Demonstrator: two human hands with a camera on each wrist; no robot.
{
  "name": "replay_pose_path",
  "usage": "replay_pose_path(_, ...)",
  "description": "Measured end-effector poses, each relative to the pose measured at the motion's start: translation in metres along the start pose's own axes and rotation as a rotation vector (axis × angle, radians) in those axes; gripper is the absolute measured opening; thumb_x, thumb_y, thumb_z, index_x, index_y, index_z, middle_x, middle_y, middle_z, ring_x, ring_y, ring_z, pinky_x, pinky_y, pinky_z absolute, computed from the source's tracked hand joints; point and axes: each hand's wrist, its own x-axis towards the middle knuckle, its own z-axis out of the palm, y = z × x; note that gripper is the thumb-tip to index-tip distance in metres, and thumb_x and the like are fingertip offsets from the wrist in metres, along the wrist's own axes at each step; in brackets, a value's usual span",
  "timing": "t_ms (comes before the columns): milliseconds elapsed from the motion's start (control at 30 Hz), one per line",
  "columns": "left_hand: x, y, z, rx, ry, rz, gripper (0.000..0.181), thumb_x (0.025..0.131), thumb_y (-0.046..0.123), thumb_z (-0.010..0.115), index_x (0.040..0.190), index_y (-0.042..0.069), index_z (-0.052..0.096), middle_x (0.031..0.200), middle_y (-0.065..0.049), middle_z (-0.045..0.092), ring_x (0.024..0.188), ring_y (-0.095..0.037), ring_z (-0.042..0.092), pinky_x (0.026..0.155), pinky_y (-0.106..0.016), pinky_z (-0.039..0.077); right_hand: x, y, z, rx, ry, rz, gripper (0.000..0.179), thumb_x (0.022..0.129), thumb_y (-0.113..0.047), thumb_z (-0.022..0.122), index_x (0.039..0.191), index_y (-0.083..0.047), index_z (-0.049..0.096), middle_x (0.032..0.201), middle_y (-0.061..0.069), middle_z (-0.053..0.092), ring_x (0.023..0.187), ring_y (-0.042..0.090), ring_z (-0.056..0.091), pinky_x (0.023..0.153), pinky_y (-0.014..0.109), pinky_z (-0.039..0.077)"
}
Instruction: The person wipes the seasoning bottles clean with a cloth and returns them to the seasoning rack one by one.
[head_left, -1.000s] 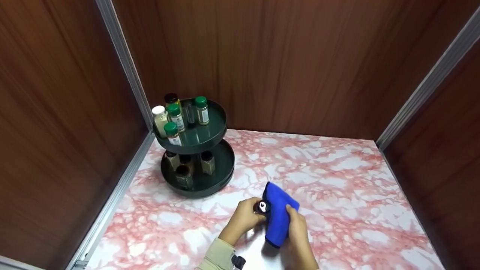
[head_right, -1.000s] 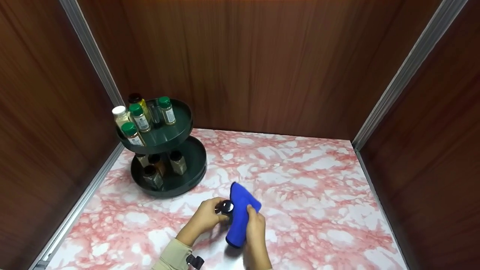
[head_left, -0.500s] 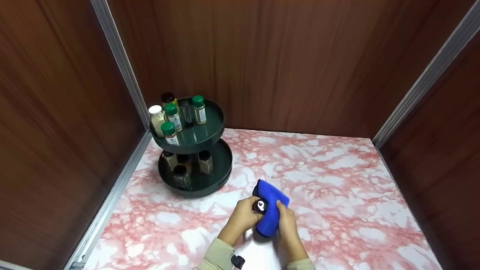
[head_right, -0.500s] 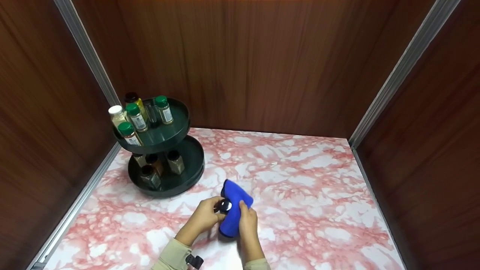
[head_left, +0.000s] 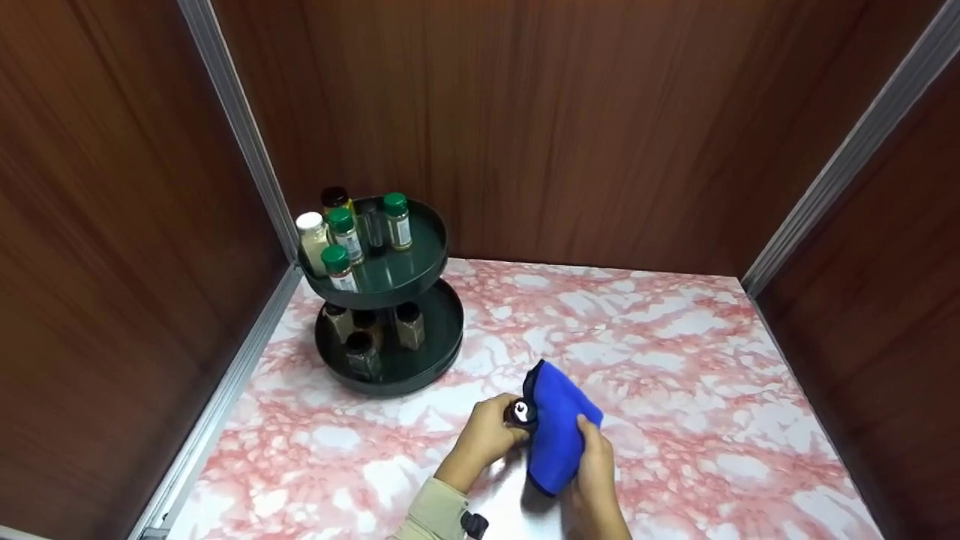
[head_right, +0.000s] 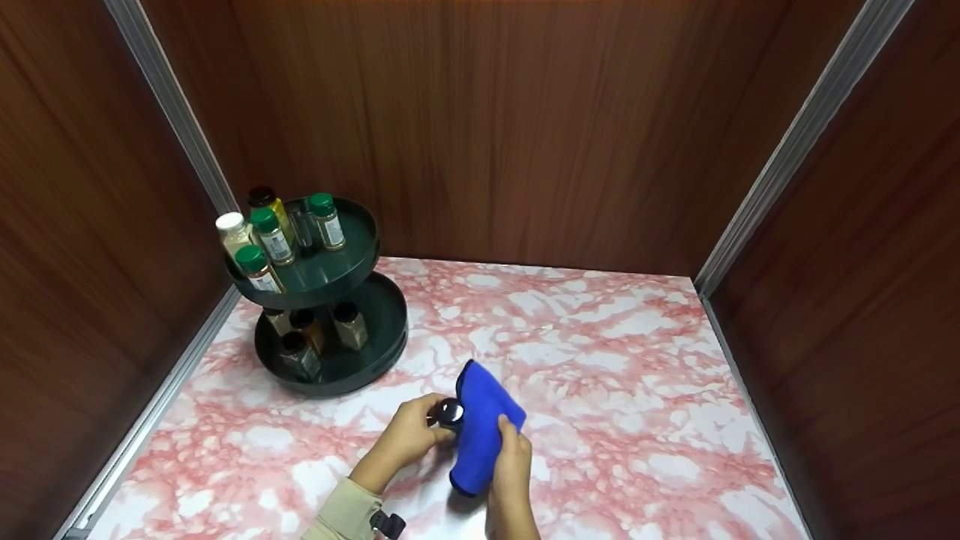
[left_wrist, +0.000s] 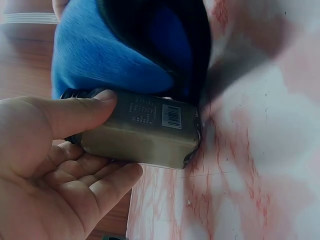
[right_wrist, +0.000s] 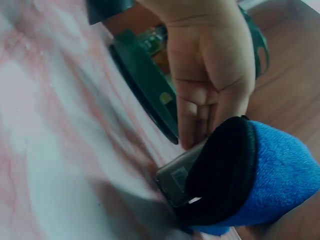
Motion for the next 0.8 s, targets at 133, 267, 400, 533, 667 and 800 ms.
replay_pose_path(133,0.001,-0.001,0.0,0.006,-0.005,0.01,0.045,0.071,-0.005,0.081,0.114,0.0,0.07,0.103,-0.012,0.076,0.098,-0.024,0.07,0.09,-0.035,0.054,0.003,-0.001,-0.001,0.072,-0.005,-0.024,0.034,0.108,-0.027,0.044,0.12,0.0,0.061,0.1,0.006,0.076,0.093,0.018,0.073,0.086,0.034,0.059)
replay_pose_path(267,0.002,-0.002,-0.001,-0.004,-0.037,-0.001,0.045,0.072,-0.005,0.08,0.116,0.001,0.069,0.108,-0.011,0.075,0.104,-0.025,0.069,0.094,-0.038,0.053,0.005,0.0,-0.003,0.084,-0.012,-0.026,0.033,0.109,-0.026,0.043,0.12,0.0,0.06,0.099,0.005,0.076,0.093,0.017,0.072,0.086,0.032,0.058)
replay_pose_path(400,0.003,-0.001,-0.004,0.008,-0.069,-0.006,0.048,0.074,-0.006,0.078,0.12,0.002,0.068,0.114,-0.012,0.074,0.112,-0.026,0.067,0.1,-0.04,0.051,0.007,0.002,-0.004,0.071,-0.018,-0.042,0.034,0.109,-0.025,0.041,0.122,0.002,0.058,0.099,0.004,0.075,0.092,0.015,0.072,0.084,0.031,0.058)
replay_pose_path(533,0.002,0.0,-0.003,0.052,-0.049,-0.005,0.054,0.074,-0.003,0.078,0.126,-0.001,0.064,0.121,-0.015,0.071,0.118,-0.03,0.065,0.104,-0.042,0.049,0.008,0.004,-0.006,0.063,-0.017,-0.048,0.037,0.109,-0.026,0.041,0.124,0.004,0.056,0.1,0.004,0.075,0.093,0.015,0.072,0.086,0.031,0.058)
replay_pose_path(667,-0.002,0.003,0.006,0.145,0.055,-0.032,0.069,0.073,0.013,0.085,0.133,-0.005,0.057,0.127,-0.019,0.063,0.122,-0.034,0.059,0.107,-0.045,0.047,0.008,0.003,-0.006,0.075,-0.01,-0.048,0.035,0.109,-0.027,0.042,0.122,0.002,0.057,0.1,0.004,0.075,0.094,0.016,0.072,0.086,0.031,0.058)
replay_pose_path(800,-0.006,0.007,0.02,0.275,0.227,-0.116,0.082,0.067,0.041,0.093,0.126,-0.001,0.055,0.115,-0.014,0.057,0.111,-0.032,0.057,0.096,-0.045,0.05,0.008,0.0,-0.006,0.089,-0.005,-0.049,0.036,0.109,-0.027,0.043,0.121,0.002,0.058,0.099,0.004,0.075,0.093,0.016,0.073,0.086,0.031,0.058)
